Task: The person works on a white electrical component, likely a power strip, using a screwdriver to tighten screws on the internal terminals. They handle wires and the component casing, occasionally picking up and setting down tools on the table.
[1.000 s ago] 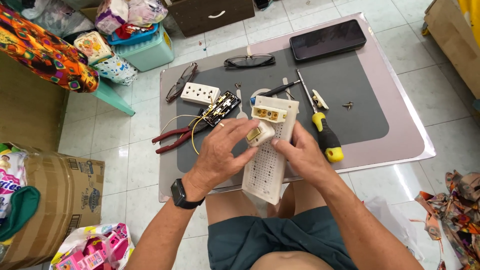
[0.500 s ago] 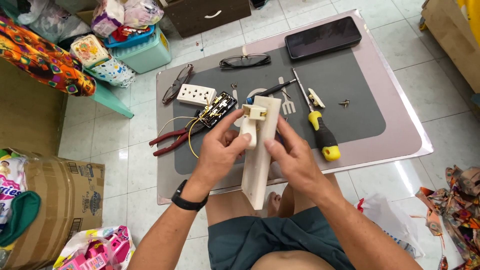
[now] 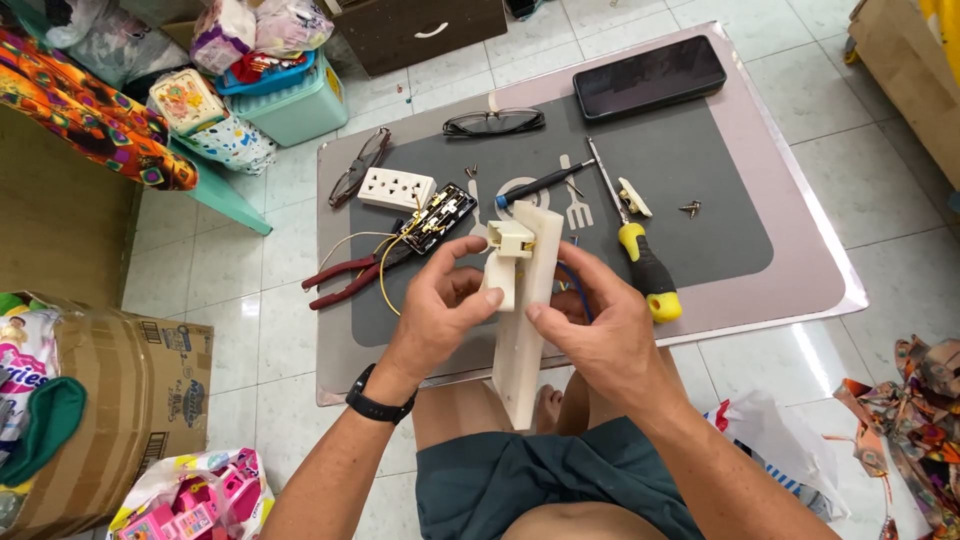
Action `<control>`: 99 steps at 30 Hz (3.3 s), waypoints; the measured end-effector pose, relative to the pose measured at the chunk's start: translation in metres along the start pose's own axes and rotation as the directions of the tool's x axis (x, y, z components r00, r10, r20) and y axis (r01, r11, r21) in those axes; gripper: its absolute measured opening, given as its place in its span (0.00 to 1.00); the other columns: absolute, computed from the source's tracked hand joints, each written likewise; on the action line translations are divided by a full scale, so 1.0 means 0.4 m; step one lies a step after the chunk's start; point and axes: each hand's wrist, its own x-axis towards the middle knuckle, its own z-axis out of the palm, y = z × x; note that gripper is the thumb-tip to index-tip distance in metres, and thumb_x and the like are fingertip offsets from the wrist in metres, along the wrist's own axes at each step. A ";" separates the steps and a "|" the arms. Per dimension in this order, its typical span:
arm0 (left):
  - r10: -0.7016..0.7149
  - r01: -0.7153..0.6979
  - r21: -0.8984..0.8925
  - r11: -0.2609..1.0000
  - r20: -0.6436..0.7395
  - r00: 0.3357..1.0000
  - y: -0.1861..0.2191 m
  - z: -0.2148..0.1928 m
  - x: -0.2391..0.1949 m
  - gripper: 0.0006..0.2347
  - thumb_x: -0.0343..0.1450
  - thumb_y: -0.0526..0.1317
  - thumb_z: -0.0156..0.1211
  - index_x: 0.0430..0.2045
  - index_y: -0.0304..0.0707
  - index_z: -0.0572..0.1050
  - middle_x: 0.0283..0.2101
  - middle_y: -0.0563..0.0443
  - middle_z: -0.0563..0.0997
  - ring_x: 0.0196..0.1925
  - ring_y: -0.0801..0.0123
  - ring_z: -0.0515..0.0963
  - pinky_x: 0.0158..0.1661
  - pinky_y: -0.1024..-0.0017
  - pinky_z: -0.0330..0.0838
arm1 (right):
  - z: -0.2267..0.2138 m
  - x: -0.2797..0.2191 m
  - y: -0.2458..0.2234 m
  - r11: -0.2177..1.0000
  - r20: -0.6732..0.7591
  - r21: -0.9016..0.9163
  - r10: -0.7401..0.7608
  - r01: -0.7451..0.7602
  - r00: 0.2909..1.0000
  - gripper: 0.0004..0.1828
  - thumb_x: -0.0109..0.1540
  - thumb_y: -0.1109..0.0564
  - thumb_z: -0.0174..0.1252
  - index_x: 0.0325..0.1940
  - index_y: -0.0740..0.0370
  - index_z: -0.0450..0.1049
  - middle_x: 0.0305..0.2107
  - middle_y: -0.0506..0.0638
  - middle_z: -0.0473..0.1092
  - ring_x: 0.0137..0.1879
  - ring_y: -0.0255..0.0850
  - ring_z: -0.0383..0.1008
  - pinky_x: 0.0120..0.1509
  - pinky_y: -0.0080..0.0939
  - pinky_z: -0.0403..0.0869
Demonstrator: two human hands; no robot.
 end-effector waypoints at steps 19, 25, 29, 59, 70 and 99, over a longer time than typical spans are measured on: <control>0.596 -0.484 0.835 0.264 0.253 0.762 0.055 0.044 -0.008 0.18 0.62 0.36 0.68 0.47 0.41 0.77 0.45 0.48 0.81 0.45 0.58 0.82 0.42 0.65 0.77 | -0.014 0.011 -0.001 0.945 -0.063 -0.325 -0.059 0.035 0.996 0.19 0.65 0.53 0.48 0.58 0.59 0.72 0.33 0.59 0.77 0.42 0.41 0.74 0.51 0.51 0.75; 0.532 -0.556 0.760 0.338 0.333 0.779 0.088 0.022 0.009 0.17 0.62 0.32 0.67 0.46 0.41 0.78 0.45 0.45 0.81 0.46 0.55 0.82 0.44 0.64 0.77 | -0.025 0.025 0.025 0.972 -0.023 -0.221 0.079 -0.082 0.997 0.21 0.66 0.50 0.45 0.61 0.58 0.69 0.34 0.60 0.76 0.39 0.43 0.75 0.46 0.51 0.78; 0.505 -0.553 0.715 0.428 0.318 0.802 0.085 0.018 0.010 0.17 0.63 0.31 0.65 0.47 0.43 0.77 0.47 0.47 0.81 0.47 0.54 0.81 0.45 0.62 0.76 | -0.040 0.039 0.048 0.983 0.042 -0.062 0.175 -0.172 0.984 0.24 0.67 0.48 0.43 0.63 0.58 0.67 0.38 0.59 0.75 0.41 0.44 0.76 0.48 0.51 0.78; 0.715 -0.597 0.780 0.186 0.309 0.627 0.071 0.056 -0.056 0.08 0.67 0.33 0.63 0.37 0.38 0.81 0.43 0.39 0.80 0.39 0.50 0.82 0.41 0.60 0.79 | -0.015 -0.014 0.026 0.989 -0.039 0.058 0.136 -0.134 0.990 0.18 0.64 0.53 0.49 0.56 0.59 0.74 0.23 0.54 0.77 0.29 0.34 0.76 0.38 0.40 0.80; 0.752 -0.549 0.827 0.123 0.283 0.595 0.069 0.109 -0.074 0.09 0.68 0.36 0.62 0.39 0.34 0.79 0.43 0.41 0.82 0.42 0.52 0.83 0.43 0.64 0.80 | -0.024 -0.009 0.068 0.979 -0.070 0.092 0.188 -0.181 0.980 0.20 0.65 0.50 0.47 0.58 0.58 0.72 0.25 0.58 0.78 0.29 0.37 0.77 0.37 0.42 0.80; 0.716 -0.586 0.806 0.082 0.362 0.597 0.064 0.133 -0.147 0.17 0.71 0.29 0.64 0.53 0.33 0.67 0.53 0.36 0.76 0.52 0.45 0.81 0.50 0.56 0.82 | -0.069 -0.057 0.108 0.989 0.136 0.148 -0.024 0.004 0.990 0.38 0.55 0.47 0.62 0.65 0.64 0.61 0.54 0.55 0.70 0.56 0.45 0.74 0.56 0.44 0.76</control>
